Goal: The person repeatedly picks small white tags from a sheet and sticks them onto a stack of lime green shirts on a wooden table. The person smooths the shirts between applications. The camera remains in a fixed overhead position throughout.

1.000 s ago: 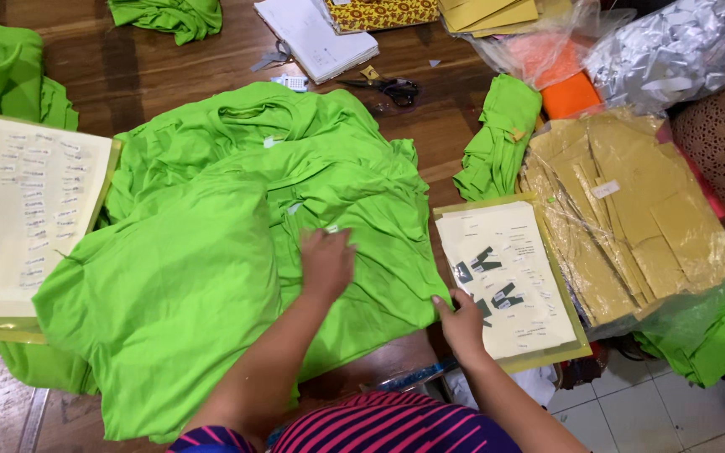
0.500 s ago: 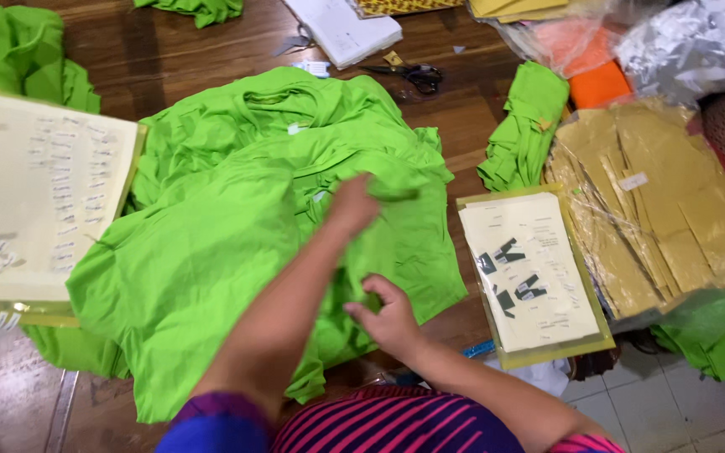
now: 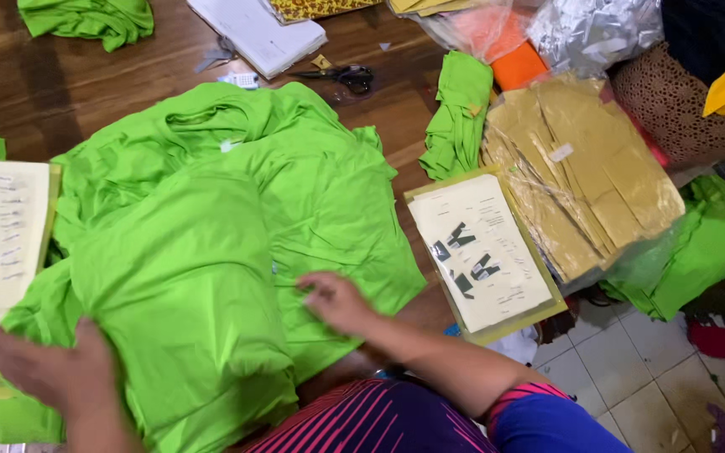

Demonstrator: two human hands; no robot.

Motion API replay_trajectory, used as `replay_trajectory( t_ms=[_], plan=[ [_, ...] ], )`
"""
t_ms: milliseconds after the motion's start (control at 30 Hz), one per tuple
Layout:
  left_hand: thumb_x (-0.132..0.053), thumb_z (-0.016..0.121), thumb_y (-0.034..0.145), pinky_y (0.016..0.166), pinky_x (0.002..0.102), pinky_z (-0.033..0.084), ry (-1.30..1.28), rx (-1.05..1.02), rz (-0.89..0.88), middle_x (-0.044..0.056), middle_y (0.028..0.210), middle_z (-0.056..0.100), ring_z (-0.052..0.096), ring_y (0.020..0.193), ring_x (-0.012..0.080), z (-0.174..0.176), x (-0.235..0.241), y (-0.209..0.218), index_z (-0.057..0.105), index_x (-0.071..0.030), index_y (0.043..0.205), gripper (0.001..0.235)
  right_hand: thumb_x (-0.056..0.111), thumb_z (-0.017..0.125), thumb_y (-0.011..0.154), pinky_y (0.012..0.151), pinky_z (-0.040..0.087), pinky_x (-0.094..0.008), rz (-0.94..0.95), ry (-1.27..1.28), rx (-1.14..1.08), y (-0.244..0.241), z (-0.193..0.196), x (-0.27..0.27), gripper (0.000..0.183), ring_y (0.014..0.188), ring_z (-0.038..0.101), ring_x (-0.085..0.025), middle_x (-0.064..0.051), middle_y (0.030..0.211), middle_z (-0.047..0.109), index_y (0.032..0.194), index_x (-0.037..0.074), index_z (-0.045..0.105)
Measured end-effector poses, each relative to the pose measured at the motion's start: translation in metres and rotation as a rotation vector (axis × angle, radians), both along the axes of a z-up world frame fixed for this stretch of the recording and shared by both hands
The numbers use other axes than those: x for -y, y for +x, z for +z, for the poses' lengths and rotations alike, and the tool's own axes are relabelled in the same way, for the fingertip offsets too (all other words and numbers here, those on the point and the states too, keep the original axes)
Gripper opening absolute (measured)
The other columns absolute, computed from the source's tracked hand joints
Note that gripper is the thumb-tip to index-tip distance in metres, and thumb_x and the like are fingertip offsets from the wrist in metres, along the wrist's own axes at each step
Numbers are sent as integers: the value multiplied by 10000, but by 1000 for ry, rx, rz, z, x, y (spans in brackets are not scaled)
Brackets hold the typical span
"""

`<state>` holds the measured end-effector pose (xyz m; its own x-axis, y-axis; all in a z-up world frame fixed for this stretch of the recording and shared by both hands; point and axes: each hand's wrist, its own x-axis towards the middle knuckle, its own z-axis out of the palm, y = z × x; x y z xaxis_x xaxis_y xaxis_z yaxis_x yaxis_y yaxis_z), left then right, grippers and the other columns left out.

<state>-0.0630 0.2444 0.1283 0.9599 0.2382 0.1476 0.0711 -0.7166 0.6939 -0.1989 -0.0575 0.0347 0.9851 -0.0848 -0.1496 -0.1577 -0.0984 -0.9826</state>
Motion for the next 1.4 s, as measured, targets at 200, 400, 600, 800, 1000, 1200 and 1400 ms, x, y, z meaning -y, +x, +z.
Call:
replay_trajectory(
  t_ms=[200, 400, 600, 800, 1000, 1200, 1400],
  plan=[
    [-675, 417, 831, 1020, 835, 73, 539, 279, -571, 190, 1655, 118, 57, 1495, 466, -48, 71, -15, 335, -156, 1572, 908, 70, 636, 877, 994, 501, -332, -693, -362, -129, -41, -99, 194, 238, 1079, 648, -207, -57, 1137, 710, 1089, 137, 721],
    [-733, 294, 845, 1057, 754, -14, 557, -35, -540, 184, 1649, 87, 35, 1497, 431, -79, 61, -1, 225, -189, 1562, 903, 116, 608, 949, 823, 598, -305, -1008, -616, -724, -56, -5, 261, 295, 1003, 619, -251, -120, 1316, 528, 1237, 169, 648],
    [-723, 375, 803, 1065, 749, 12, 581, -88, -472, 150, 1644, 145, 58, 1504, 399, -83, 71, -4, 260, -245, 1551, 895, 200, 574, 890, 726, 567, -357, -710, -934, -947, -59, -84, 327, 200, 894, 701, -275, -12, 960, 746, 901, 278, 758],
    [-106, 718, 675, 1181, 511, 294, 160, 502, -747, 187, 1095, 635, 558, 1196, 374, -107, 148, -5, 659, -18, 1147, 484, 245, 592, 912, 717, 550, -444, -828, -822, -635, -63, -128, 338, 122, 866, 698, -355, -86, 828, 674, 928, 189, 700],
    [-243, 718, 801, 961, 450, 428, 673, 201, -856, 118, 1232, 620, 517, 1214, 323, -167, 214, 32, 568, -92, 1305, 547, 35, 664, 864, 866, 533, -419, -738, -539, -53, -4, -45, 175, 219, 1020, 648, -363, -168, 1059, 669, 1073, 100, 669],
    [-356, 752, 754, 638, 424, 453, 638, 323, -726, -2, 659, 587, 638, 629, 244, -179, 214, 77, 625, -193, 806, 213, -47, 623, 869, 817, 580, -433, -149, -306, 77, 68, 1, 86, 561, 1016, 683, -317, -147, 1369, 548, 1377, 155, 498],
    [-145, 610, 906, 757, 513, 516, 337, -14, -778, 110, 978, 560, 661, 826, 389, -129, 213, 77, 561, -141, 1060, 161, -135, 525, 886, 1094, 446, -547, -155, -323, -14, 99, 47, 76, 679, 1302, 432, -511, -195, 1623, 118, 1475, 118, 303]
  ],
)
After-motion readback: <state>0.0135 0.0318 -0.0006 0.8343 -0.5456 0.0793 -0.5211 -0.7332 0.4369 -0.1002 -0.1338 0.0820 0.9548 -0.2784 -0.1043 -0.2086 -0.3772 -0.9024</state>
